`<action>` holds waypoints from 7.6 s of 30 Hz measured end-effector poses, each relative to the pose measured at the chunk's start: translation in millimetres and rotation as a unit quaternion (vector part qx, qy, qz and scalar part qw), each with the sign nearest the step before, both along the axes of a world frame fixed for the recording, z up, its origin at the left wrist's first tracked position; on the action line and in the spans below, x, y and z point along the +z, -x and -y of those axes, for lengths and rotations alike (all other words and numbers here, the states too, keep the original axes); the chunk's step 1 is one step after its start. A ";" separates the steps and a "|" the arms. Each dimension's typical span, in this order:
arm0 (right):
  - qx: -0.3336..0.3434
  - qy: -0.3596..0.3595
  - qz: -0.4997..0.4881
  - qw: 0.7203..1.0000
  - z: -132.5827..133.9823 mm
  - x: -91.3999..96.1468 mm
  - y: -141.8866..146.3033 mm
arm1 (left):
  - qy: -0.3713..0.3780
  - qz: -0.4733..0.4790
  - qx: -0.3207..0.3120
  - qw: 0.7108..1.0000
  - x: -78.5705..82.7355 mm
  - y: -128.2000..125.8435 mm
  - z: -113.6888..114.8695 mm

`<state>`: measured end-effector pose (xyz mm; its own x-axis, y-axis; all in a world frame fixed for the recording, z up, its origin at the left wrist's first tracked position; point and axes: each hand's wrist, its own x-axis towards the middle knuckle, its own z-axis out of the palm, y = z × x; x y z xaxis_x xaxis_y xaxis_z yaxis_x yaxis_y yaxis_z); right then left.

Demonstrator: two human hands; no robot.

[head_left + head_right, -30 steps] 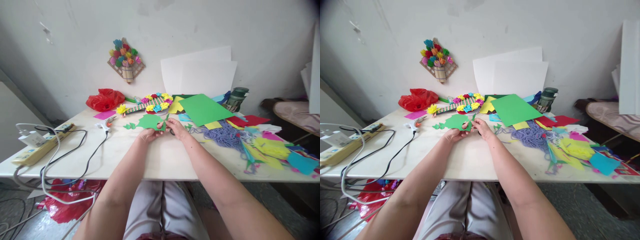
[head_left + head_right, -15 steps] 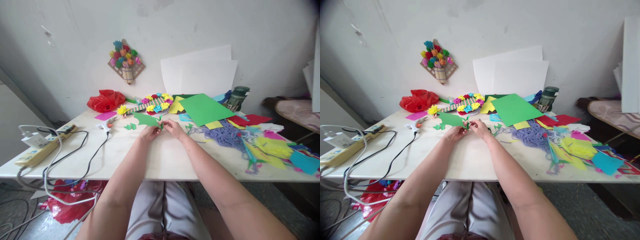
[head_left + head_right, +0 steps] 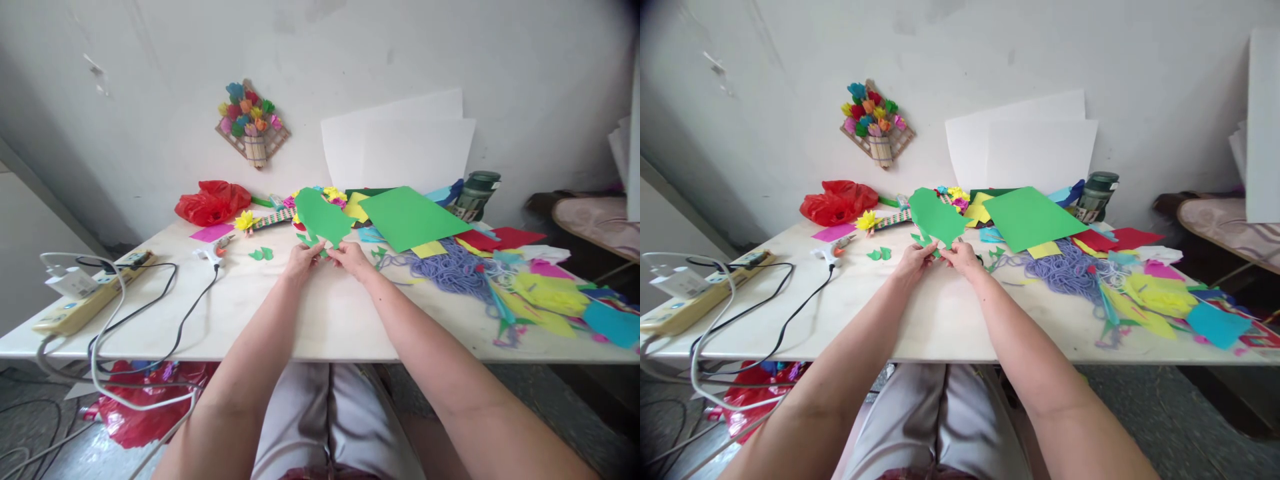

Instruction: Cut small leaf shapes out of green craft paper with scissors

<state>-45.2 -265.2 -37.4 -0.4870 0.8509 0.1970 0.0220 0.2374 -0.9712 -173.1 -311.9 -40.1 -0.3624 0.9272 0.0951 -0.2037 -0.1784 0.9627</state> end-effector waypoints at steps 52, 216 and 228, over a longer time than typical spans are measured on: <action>-0.047 0.037 0.121 0.991 -15.4 20.5 -30.3 | -0.048 0.145 0.065 0.986 -0.3 20.5 2.5; 0.218 0.053 0.166 0.960 1.1 22.1 -34.9 | -0.017 0.215 0.052 0.975 6.7 25.4 2.5; 0.202 0.051 0.163 0.964 1.2 19.5 -33.2 | -0.015 0.221 0.030 0.975 6.9 23.0 3.6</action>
<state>-12.0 -266.4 -17.9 -0.8049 0.5854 -0.0968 0.2550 0.1941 -0.9473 -196.0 -315.5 -33.2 -0.4273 0.9024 -0.0567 -0.5857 -0.2285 0.7777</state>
